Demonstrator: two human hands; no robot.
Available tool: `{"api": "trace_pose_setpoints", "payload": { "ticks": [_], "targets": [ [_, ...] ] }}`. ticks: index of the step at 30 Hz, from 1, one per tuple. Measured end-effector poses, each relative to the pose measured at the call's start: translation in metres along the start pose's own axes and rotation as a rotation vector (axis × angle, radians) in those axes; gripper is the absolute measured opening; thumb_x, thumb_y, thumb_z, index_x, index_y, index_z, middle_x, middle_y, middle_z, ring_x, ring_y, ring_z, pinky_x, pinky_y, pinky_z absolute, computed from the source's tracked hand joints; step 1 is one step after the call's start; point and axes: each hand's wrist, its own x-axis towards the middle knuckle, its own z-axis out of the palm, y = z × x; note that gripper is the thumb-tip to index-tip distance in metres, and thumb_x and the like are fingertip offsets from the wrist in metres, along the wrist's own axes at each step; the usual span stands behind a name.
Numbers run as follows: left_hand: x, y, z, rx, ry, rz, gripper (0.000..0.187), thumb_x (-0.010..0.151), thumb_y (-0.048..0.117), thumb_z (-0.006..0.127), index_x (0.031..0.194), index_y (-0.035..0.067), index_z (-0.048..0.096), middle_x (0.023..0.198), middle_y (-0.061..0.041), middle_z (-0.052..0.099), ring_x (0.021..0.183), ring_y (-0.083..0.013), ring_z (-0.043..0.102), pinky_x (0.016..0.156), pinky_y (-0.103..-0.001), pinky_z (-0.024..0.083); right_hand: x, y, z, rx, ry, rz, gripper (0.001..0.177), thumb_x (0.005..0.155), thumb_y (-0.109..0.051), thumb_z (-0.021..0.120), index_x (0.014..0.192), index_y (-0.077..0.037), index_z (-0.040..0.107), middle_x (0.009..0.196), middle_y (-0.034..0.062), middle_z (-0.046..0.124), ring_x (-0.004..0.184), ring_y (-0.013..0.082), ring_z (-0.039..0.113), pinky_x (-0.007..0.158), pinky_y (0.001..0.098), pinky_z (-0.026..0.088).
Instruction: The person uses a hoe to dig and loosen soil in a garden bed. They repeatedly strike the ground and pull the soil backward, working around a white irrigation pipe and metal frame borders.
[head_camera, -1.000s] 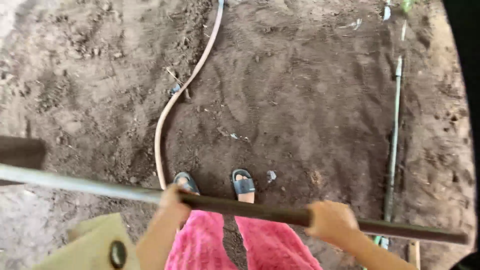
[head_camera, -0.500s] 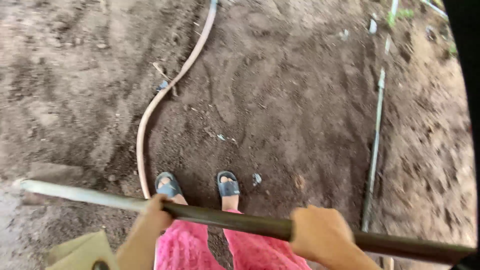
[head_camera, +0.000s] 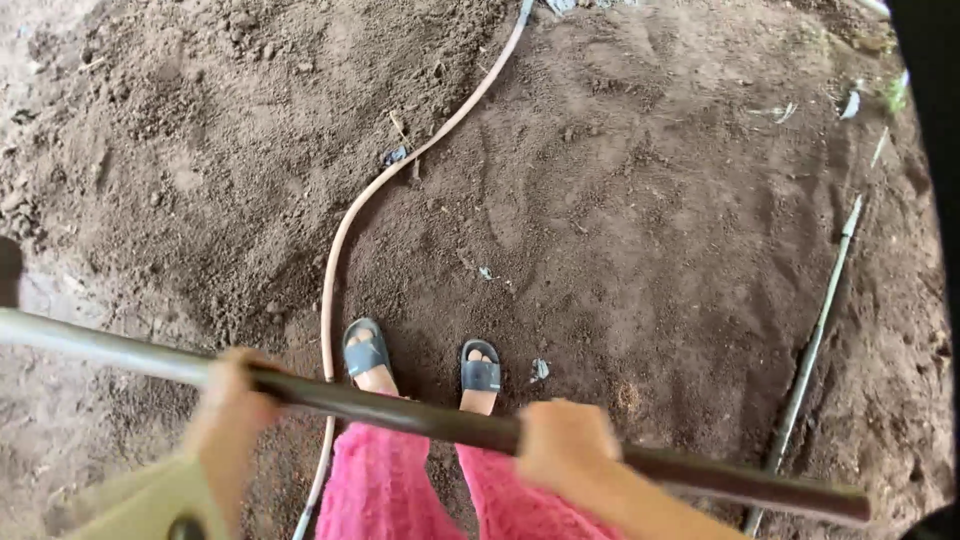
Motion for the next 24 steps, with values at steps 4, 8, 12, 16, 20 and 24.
{"api": "trace_pose_setpoints", "payload": {
  "ticks": [4,8,12,16,20,24],
  "targets": [
    [0.121,-0.045,-0.042,-1.259,0.093,-0.413,0.023,0.101,0.03,0.081,0.092,0.034,0.06,0.071,0.023,0.065,0.061,0.0077,0.066,0.076,-0.015,0.075,-0.01,-0.052,0.01,-0.042,0.146,-0.279,0.041,0.083,-0.02,0.066,0.124,-0.021,0.063,0.09,0.0097,0.076,0.084,0.0357,0.076,0.078,0.0537,0.06],
    [0.278,-0.114,0.077,-1.018,0.043,-0.5,0.031,0.089,0.039,0.074,0.068,0.029,0.054,0.071,0.013,0.066,0.074,-0.0137,0.072,0.088,-0.041,0.067,-0.027,-0.013,0.012,-0.085,0.026,-0.111,0.024,0.092,-0.032,0.06,0.103,-0.016,0.074,0.098,0.01,0.075,0.088,0.0358,0.075,0.084,0.0512,0.06],
    [0.297,-0.18,0.205,-0.206,-0.008,0.255,0.031,0.073,0.024,0.084,0.103,0.025,0.078,0.096,-0.003,0.076,0.087,-0.0228,0.068,0.088,-0.036,0.049,-0.06,0.037,0.017,-0.092,-0.055,0.255,0.03,0.08,-0.048,0.07,0.105,-0.035,0.08,0.102,-0.0014,0.081,0.105,0.0273,0.078,0.094,0.0425,0.063],
    [0.159,-0.139,0.239,-1.157,-0.272,-0.639,0.009,0.072,0.013,0.059,0.067,0.015,0.052,0.065,-0.004,0.061,0.06,-0.0233,0.057,0.066,-0.039,0.053,-0.023,0.139,0.09,-0.289,-0.008,0.255,0.029,0.072,-0.038,0.062,0.096,-0.038,0.078,0.097,-0.007,0.082,0.099,0.0244,0.078,0.092,0.0391,0.06],
    [0.162,-0.158,0.174,-1.316,-0.151,-0.509,0.02,0.079,0.009,0.056,0.065,0.018,0.043,0.061,0.0,0.048,0.055,-0.0146,0.045,0.07,-0.035,0.055,-0.013,0.092,0.123,-0.186,-0.017,0.252,0.029,0.07,-0.038,0.066,0.095,-0.043,0.078,0.095,-0.0087,0.081,0.098,0.0238,0.077,0.091,0.0354,0.062],
    [0.128,-0.106,0.019,-0.824,-0.099,-0.328,0.012,0.079,0.023,0.057,0.072,0.013,0.056,0.073,-0.011,0.052,0.068,-0.0343,0.051,0.062,-0.046,0.043,0.009,-0.013,0.12,-0.038,0.027,0.078,0.031,0.075,-0.058,0.066,0.098,-0.04,0.079,0.097,-0.0035,0.08,0.099,0.0281,0.076,0.091,0.0418,0.06]
  ]
}}
